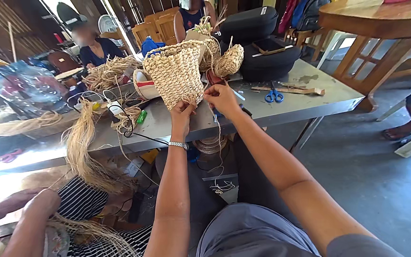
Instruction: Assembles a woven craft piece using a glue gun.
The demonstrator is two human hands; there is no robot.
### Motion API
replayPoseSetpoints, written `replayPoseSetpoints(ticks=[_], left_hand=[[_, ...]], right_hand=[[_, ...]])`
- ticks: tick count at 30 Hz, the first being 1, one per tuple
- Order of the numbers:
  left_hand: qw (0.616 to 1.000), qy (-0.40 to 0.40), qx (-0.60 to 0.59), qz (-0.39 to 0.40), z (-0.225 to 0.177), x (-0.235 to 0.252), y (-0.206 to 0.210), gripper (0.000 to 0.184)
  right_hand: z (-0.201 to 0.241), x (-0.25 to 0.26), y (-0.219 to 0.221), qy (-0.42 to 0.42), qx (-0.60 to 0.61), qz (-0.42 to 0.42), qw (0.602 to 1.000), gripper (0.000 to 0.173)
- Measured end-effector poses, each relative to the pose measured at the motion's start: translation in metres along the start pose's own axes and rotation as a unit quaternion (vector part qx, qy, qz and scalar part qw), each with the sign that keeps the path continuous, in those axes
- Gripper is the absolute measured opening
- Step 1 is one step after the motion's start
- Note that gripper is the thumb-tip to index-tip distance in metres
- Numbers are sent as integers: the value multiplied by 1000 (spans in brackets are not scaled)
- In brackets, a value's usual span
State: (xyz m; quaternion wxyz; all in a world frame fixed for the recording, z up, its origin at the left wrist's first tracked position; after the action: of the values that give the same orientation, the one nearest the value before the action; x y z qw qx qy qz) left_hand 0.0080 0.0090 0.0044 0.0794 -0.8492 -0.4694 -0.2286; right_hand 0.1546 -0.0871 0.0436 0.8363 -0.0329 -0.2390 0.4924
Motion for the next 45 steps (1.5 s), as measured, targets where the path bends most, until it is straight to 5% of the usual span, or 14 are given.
replayPoseSetpoints(ticks=[8,32,45], left_hand=[[1000,-2,-11,4,0,0,-2,7],[999,14,-34,-4,-1,0,-2,8],[997,27,73,26,7,-18,-11,9]], right_hand=[[13,-2,15,41,-29,65,997,22],[13,-6,20,-63,-98,41,992,18],[22,-15,21,-63,-169,40,983,19]])
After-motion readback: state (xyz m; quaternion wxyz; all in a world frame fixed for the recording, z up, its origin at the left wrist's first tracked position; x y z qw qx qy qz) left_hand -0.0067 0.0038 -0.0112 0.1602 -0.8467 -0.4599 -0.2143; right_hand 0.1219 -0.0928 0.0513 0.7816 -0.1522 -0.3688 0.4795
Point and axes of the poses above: each hand's wrist, its own x-axis towards the middle knuckle, its own y-axis out of the palm, z = x × y, the point moved 1 cm from there along x, towards the middle knuckle, and after that the axes turned 3 degrees about z, right-handed, at the moved point
